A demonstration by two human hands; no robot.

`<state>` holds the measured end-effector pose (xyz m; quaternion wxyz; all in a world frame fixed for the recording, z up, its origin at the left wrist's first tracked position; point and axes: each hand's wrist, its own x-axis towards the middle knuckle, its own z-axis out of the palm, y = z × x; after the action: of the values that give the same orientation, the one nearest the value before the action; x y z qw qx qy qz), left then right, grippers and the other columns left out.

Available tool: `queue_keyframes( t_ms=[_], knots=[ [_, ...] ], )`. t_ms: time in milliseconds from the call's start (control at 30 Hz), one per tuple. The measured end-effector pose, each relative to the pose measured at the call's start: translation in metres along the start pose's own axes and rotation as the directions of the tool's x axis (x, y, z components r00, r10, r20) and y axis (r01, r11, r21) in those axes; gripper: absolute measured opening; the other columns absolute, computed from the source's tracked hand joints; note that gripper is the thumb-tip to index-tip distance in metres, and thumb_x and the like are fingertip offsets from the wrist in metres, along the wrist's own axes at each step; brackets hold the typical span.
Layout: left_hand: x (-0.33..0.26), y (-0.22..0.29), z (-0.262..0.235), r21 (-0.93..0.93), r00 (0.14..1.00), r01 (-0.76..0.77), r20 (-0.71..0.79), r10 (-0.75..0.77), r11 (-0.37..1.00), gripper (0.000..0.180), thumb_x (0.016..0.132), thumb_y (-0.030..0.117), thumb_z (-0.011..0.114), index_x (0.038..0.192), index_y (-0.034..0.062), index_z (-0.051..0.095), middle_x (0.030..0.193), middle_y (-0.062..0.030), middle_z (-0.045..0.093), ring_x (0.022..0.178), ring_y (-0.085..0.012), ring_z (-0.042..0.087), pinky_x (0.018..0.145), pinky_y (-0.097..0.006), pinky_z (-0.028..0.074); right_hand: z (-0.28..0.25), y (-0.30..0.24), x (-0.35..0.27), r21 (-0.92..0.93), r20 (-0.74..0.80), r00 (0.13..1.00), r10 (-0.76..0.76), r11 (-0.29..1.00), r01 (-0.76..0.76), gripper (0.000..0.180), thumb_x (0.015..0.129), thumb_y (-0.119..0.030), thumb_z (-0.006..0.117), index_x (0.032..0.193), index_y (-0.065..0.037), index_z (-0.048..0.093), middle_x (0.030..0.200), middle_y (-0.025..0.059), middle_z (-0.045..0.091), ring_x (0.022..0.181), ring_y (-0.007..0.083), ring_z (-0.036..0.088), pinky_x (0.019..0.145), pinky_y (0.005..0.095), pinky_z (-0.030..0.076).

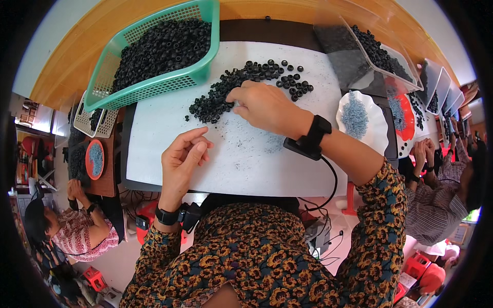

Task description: The person picks up a black plastic part and a small metal component by hand, inserts the metal component into the plastic part, and places the assembly on the table, repeating the process.

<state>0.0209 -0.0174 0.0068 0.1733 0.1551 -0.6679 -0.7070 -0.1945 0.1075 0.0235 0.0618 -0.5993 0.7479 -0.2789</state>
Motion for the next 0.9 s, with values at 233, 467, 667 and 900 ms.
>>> queue_keyframes(
  t_ms=[233,467,667,900],
  knots=[
    [-0.001,0.002,0.0,0.006,1.0,0.001,0.024,-0.001,1.0,0.03,0.096,0.012,0.061,0.123,0.0013,0.06,0.096,-0.0059,0.067,0.074,-0.0065,0.056,0.064,-0.02,0.044,-0.002,-0.012,0.004,-0.027,0.042,0.998,0.055,0.998,-0.053,0.013,0.082,-0.011,0.067,0.091,-0.003,0.063,0.091,0.0126,0.063,0.083,0.0338,0.063,0.073,0.0418,0.051],
    [0.002,0.005,0.005,-0.016,0.999,-0.017,0.039,0.018,1.0,0.029,0.095,0.009,0.06,0.123,0.0014,0.061,0.101,-0.0065,0.066,0.077,-0.0074,0.057,0.067,-0.02,0.045,-0.022,-0.033,-0.012,0.364,0.064,0.994,0.085,0.926,-0.103,0.019,0.083,-0.01,0.068,0.098,-0.002,0.06,0.085,0.0071,0.063,0.068,0.0166,0.059,0.06,0.03,0.049],
    [0.008,0.008,0.012,0.119,0.964,-0.252,0.12,0.238,0.96,0.03,0.089,-0.001,0.064,0.119,0.0003,0.063,0.108,-0.007,0.059,0.089,-0.0104,0.057,0.077,-0.021,0.045,-0.031,-0.054,-0.024,0.742,0.453,0.862,0.226,0.44,-0.505,0.033,0.089,-0.01,0.068,0.117,-0.002,0.053,0.09,0.0026,0.062,0.069,0.0074,0.054,0.058,0.0226,0.045],
    [0.002,0.007,0.015,0.178,0.943,-0.297,0.212,0.258,0.938,0.02,0.084,-0.001,0.069,0.104,0.0025,0.067,0.1,-0.0083,0.062,0.084,-0.0149,0.06,0.071,-0.025,0.049,-0.015,-0.056,-0.05,0.794,0.567,0.781,0.26,0.079,-0.603,0.047,0.087,-0.018,0.071,0.123,0.003,0.05,0.082,0.0058,0.061,0.065,0.0091,0.055,0.057,0.0226,0.046]
  ],
)
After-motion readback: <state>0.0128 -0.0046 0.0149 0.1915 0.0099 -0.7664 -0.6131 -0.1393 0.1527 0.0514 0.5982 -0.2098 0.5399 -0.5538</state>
